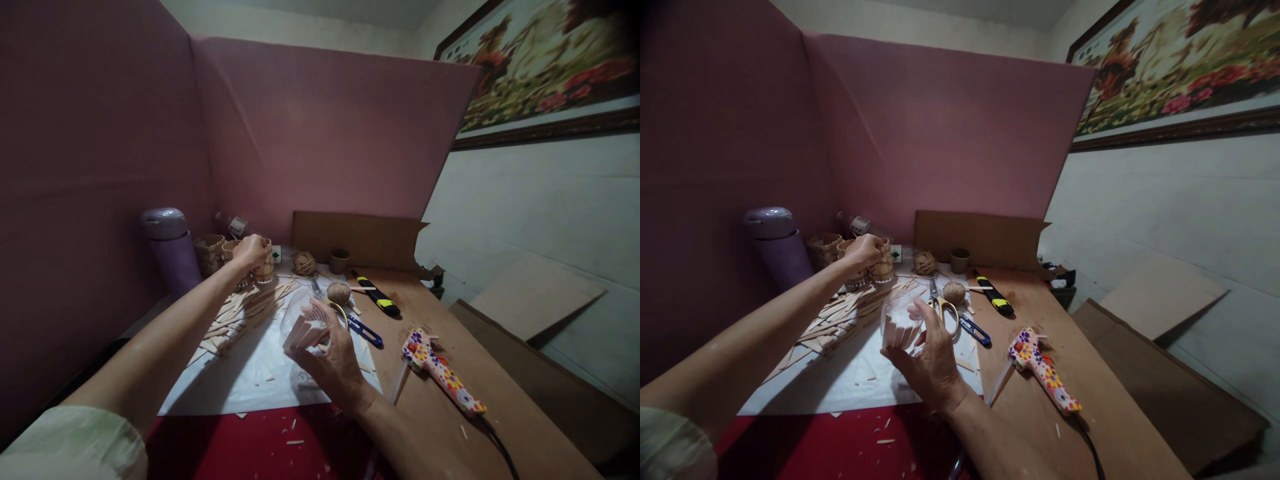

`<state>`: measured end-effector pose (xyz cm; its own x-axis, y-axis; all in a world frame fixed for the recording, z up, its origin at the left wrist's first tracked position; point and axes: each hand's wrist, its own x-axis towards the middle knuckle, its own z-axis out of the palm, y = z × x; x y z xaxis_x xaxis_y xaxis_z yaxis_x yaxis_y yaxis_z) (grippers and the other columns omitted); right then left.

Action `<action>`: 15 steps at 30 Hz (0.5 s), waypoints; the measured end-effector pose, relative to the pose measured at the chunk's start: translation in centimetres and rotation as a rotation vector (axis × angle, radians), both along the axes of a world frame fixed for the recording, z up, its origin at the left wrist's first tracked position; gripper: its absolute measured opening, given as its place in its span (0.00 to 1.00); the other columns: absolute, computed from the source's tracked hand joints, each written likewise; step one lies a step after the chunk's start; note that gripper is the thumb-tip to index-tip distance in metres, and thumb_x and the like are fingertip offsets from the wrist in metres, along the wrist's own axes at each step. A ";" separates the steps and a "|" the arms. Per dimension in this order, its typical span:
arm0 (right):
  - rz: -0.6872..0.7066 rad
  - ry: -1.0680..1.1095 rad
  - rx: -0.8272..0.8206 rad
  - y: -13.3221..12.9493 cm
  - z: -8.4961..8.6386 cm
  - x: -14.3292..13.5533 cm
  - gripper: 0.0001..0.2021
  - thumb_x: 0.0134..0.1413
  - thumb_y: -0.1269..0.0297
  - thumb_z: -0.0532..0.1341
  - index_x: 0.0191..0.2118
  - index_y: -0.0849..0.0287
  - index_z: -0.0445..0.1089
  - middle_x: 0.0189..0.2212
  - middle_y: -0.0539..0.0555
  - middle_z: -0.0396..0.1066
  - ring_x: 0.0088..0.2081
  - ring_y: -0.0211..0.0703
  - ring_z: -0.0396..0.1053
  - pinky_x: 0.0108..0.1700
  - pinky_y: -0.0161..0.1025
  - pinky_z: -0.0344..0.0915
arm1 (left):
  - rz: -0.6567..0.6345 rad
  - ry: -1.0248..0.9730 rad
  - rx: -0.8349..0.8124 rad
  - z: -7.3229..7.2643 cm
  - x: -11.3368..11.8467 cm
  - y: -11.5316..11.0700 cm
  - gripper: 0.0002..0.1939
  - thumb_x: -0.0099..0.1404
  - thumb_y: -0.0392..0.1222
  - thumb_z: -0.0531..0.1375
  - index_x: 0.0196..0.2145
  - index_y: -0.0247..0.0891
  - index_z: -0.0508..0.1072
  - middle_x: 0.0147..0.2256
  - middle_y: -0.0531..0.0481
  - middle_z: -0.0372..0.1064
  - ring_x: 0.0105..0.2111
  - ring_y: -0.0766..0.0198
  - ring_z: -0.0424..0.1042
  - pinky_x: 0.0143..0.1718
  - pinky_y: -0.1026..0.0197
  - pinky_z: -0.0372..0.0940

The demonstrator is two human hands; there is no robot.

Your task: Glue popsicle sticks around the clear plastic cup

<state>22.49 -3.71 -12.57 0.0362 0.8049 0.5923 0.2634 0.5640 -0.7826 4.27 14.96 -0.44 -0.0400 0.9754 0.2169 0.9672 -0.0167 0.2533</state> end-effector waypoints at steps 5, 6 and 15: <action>-0.003 -0.002 0.005 0.0 0.2 0.0 0.41 0.44 0.52 0.75 0.63 0.59 0.64 0.53 0.64 0.76 0.53 0.56 0.76 0.39 0.42 0.77 | -0.009 -0.022 -0.001 -0.2 -0.1 0.0 0.18 0.60 0.39 0.61 0.47 0.44 0.83 0.47 0.44 0.81 0.47 0.54 0.78 0.37 0.64 0.66; -0.005 -0.002 0.004 -0.1 0.2 0.0 0.41 0.45 0.52 0.75 0.63 0.58 0.64 0.53 0.64 0.76 0.53 0.56 0.76 0.38 0.42 0.77 | -0.012 -0.024 0.000 -0.2 0.0 0.1 0.18 0.60 0.39 0.61 0.47 0.44 0.83 0.47 0.45 0.81 0.47 0.54 0.78 0.36 0.65 0.66; 0.003 -0.011 0.031 0.0 0.0 0.0 0.39 0.46 0.51 0.74 0.62 0.57 0.64 0.53 0.63 0.76 0.51 0.56 0.77 0.38 0.44 0.78 | -0.072 -0.002 -0.019 0.0 -0.5 0.7 0.17 0.56 0.40 0.64 0.44 0.47 0.84 0.43 0.47 0.81 0.46 0.54 0.78 0.37 0.64 0.66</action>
<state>22.46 -3.75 -12.58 0.0271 0.7864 0.6171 0.2697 0.5886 -0.7621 3.73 15.65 -0.46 0.0302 0.9797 0.1982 0.9631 -0.0816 0.2565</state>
